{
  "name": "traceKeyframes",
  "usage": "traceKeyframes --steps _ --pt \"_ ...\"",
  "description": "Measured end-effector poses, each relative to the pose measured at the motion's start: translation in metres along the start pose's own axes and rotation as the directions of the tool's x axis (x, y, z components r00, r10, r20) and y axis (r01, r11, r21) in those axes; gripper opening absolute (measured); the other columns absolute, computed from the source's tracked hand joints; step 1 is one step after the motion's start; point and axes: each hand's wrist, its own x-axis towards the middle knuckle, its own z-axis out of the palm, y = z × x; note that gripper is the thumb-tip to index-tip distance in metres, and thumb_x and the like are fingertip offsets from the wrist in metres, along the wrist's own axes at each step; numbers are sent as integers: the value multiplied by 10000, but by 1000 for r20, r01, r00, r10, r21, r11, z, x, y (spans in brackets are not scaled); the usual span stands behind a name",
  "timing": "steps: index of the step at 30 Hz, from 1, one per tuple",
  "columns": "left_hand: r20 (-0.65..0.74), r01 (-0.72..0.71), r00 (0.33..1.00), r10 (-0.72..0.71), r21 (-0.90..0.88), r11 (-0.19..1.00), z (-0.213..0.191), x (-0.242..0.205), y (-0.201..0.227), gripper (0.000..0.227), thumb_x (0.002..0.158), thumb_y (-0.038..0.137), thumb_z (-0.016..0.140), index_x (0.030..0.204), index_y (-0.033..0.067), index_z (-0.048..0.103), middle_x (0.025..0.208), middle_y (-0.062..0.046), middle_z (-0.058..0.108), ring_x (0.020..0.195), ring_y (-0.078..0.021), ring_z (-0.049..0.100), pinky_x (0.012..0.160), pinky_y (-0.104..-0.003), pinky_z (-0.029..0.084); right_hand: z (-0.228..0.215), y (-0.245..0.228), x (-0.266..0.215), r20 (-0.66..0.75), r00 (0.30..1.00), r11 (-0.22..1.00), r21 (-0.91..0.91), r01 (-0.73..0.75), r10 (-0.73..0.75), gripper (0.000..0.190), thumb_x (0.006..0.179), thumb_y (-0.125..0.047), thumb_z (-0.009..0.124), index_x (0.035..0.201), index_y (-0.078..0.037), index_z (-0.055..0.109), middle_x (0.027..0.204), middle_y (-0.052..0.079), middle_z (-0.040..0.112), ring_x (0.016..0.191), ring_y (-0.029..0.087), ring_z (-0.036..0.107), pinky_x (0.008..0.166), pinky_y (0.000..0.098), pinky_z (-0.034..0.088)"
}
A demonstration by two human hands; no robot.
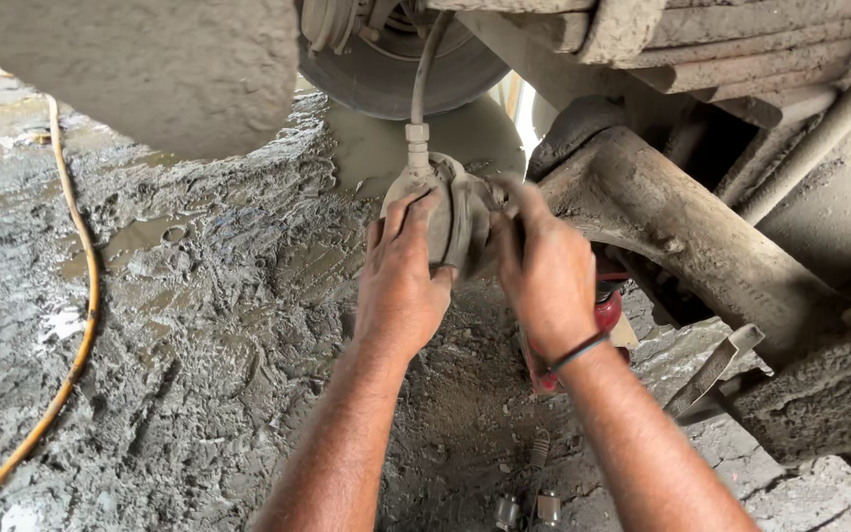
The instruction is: The person works on a component of a vehicle's undercarriage by hand, using a small tool to scrape or pry near a brake chamber and leaf springs.
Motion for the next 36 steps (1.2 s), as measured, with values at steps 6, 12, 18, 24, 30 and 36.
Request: traceKeyframes --steps 6,12,18,24,30,36 --pt "31 58 998 -59 33 998 2 2 4 871 729 66 861 1477 101 416 1525 -77 400 1418 -314 392 1170 -450 374 -6 -1 36 156 982 912 -375 162 -111 208 955 -293 688 1082 -152 773 803 180 745 712 370 724 674 488 563" --pt "22 42 999 -43 25 999 -1 -1 4 865 718 60 867 1464 96 430 1514 -66 417 1423 -317 408 1183 -446 380 -8 -12 36 114 978 905 -373 206 -175 196 950 -288 651 978 -157 793 809 161 746 742 371 721 671 498 564" --pt "19 24 1000 -25 20 1000 -1 0 4 892 694 29 861 1473 141 440 1485 -38 449 1384 -316 436 1161 -446 393 -9 -21 33 208 968 838 -496 226 -138 236 1026 -309 625 934 -119 731 730 148 715 701 332 723 658 477 569" --pt "-59 -62 996 63 23 998 0 1 2 879 683 -27 817 1468 102 444 1478 -80 459 1339 -345 470 1138 -462 420 -12 -32 29 89 949 876 -365 314 -303 130 966 -219 661 1058 -153 725 744 134 725 670 326 719 626 474 560" --pt "-57 -85 994 88 60 995 3 0 -1 901 671 -5 855 1469 101 451 1465 -53 470 1357 -291 474 1184 -501 348 -10 -13 18 115 958 888 -360 286 -263 191 925 -269 714 1091 -177 739 743 138 723 671 342 709 607 471 553" --pt "64 38 997 -39 20 999 -1 3 1 866 706 47 863 1462 167 459 1458 -31 442 1319 -277 468 1125 -427 426 -9 -9 -2 -49 925 914 -186 361 -376 235 937 -147 699 1168 -109 718 940 129 752 761 331 712 685 451 568"
